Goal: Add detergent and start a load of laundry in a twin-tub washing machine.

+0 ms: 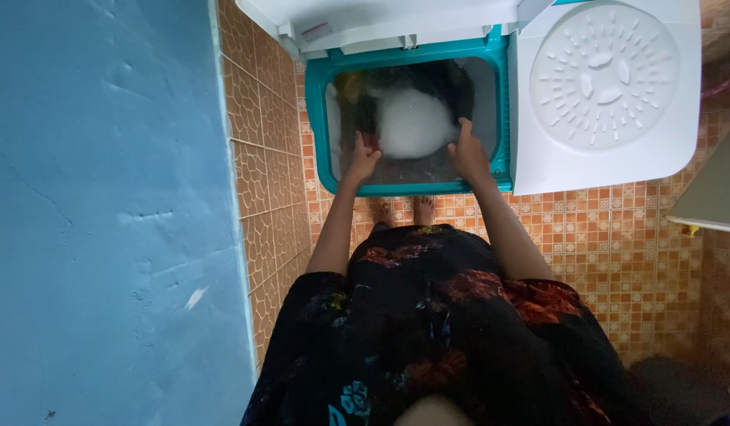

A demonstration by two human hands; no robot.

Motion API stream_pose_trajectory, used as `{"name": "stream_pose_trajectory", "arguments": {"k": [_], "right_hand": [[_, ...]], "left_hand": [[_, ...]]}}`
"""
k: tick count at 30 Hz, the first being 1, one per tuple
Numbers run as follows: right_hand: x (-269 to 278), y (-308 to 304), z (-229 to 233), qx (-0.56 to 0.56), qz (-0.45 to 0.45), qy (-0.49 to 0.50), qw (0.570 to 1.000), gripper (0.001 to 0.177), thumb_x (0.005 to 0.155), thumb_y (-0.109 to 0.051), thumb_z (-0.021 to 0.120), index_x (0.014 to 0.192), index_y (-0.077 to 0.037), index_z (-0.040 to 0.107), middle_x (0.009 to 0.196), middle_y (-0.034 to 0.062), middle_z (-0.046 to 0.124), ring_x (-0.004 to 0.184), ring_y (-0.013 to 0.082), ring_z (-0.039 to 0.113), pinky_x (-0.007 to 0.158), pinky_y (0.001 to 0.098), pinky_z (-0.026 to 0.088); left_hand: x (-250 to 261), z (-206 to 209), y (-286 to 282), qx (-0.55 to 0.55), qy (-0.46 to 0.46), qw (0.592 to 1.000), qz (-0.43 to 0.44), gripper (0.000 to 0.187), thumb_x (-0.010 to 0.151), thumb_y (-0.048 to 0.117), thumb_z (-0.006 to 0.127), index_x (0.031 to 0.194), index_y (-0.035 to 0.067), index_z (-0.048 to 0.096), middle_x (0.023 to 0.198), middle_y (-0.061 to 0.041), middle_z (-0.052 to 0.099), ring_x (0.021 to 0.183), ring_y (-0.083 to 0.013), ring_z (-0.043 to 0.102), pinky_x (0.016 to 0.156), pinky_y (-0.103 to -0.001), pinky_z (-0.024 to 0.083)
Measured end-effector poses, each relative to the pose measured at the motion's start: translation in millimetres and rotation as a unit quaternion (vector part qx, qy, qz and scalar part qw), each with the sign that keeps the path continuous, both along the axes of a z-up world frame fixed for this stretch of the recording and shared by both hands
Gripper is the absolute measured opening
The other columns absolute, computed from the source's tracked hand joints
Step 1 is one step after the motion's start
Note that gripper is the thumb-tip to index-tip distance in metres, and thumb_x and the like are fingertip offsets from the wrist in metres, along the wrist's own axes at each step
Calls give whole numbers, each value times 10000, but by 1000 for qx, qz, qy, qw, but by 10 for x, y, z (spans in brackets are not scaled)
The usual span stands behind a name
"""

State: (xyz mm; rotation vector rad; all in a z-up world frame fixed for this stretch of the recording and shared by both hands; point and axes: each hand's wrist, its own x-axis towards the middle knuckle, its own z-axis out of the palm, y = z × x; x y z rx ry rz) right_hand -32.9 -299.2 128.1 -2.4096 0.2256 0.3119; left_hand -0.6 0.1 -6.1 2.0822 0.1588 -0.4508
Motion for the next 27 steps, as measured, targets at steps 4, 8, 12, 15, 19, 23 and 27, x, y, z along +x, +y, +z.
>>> {"name": "stream_pose_trajectory", "arguments": {"k": [4,8,12,15,19,23,27], "right_hand": [[12,-23,-127,48,-1,-40,998,663,923,-111,641,1494,-66,308,1035,274,719,961,493,678,840,595,518],[27,-6,-79,3,-18,-4,1000,653,937,-65,616,1526,-74,334,1024,303,694,966,511,661,860,606,505],[-6,0,32,20,-3,-9,1000,676,920,-55,624,1524,-61,319,986,272,708,953,489,672,850,585,519],[-1,6,20,22,-4,-21,1000,681,921,-73,645,1519,-64,319,1018,253,716,974,471,679,859,566,529],[-10,7,-78,16,-5,-44,999,704,906,-103,689,1507,-79,322,1118,245,700,1026,449,679,854,541,541],[-20,24,149,21,-7,-1,1000,674,948,-102,675,1521,-88,322,1135,240,701,1051,470,661,869,566,522],[-19,6,71,27,1,-23,999,664,946,-102,683,1511,-85,335,1150,253,693,1062,477,656,869,564,526]], "left_hand": [[-9,-5,53,76,-63,995,-20,1049,907,277,783,1615,46,44,1078,-160,751,987,-333,704,894,-446,535],[-20,158,8,92,-12,995,-18,1040,913,297,765,1623,57,43,1109,-143,763,1005,-322,705,916,-438,529],[12,202,-56,-61,-14,998,15,1042,945,209,748,1644,55,-10,1172,-174,663,1054,-282,660,909,-439,544],[21,104,-29,-65,-14,998,16,1025,946,179,723,1651,53,-11,1126,-184,675,1001,-283,663,887,-452,556],[-38,362,4,17,70,997,1,984,952,210,650,1668,66,-9,1021,-162,728,910,-294,675,884,-454,547],[-16,202,10,102,28,994,-19,981,928,268,690,1655,68,63,996,-138,731,918,-295,690,920,-450,522],[30,73,9,23,-38,999,-13,1009,887,247,705,1632,22,61,1159,-177,609,1005,-327,635,910,-468,508]]}}
